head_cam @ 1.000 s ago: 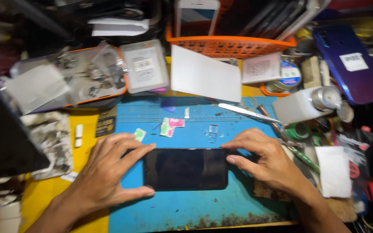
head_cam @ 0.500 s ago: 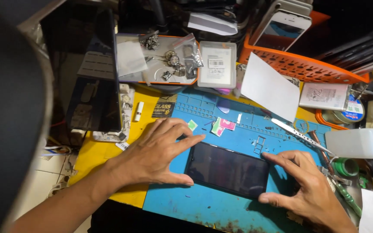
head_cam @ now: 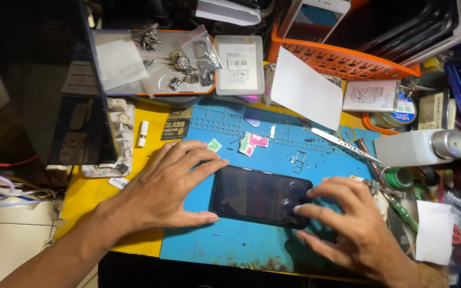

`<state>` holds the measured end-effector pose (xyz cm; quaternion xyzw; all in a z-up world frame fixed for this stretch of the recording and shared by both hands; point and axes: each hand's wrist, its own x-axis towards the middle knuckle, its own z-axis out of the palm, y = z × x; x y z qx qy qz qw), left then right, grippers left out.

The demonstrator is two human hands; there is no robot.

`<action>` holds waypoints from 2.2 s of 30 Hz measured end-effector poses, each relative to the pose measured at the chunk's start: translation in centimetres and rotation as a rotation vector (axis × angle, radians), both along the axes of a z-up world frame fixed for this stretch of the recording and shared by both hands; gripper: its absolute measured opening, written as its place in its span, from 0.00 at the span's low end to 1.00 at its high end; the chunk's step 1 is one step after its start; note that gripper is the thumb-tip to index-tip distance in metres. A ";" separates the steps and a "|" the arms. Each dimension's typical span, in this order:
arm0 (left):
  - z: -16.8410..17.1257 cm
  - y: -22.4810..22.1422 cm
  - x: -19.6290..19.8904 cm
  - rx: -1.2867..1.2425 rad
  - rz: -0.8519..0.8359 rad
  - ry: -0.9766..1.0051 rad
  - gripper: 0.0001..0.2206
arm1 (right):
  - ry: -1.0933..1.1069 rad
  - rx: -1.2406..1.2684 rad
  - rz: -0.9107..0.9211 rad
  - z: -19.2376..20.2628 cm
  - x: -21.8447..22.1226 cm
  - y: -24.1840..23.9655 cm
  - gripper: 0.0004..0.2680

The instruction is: Cleaning a smartphone screen and applying a new screen protector with precise alignment.

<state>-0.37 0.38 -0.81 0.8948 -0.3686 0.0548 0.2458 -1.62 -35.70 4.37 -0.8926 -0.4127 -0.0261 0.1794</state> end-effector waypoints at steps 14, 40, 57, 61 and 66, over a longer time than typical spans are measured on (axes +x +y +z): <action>-0.4 0.0 0.1 -0.021 0.011 -0.003 0.39 | -0.187 -0.186 0.066 -0.9 -2.4 1.8 0.13; -0.4 0.3 0.0 -0.017 0.005 -0.028 0.38 | -0.229 -0.130 0.104 -1.4 -2.0 5.6 0.12; 0.2 -0.4 0.1 -0.011 0.023 -0.026 0.38 | -0.234 -0.016 0.092 -0.8 -2.0 7.9 0.07; 0.0 -0.5 0.0 0.023 0.026 -0.005 0.38 | -0.246 -0.003 0.100 -0.6 -1.9 8.2 0.08; -0.1 -0.6 0.0 0.027 0.033 -0.006 0.38 | -0.217 0.037 0.105 -0.5 -1.9 8.6 0.08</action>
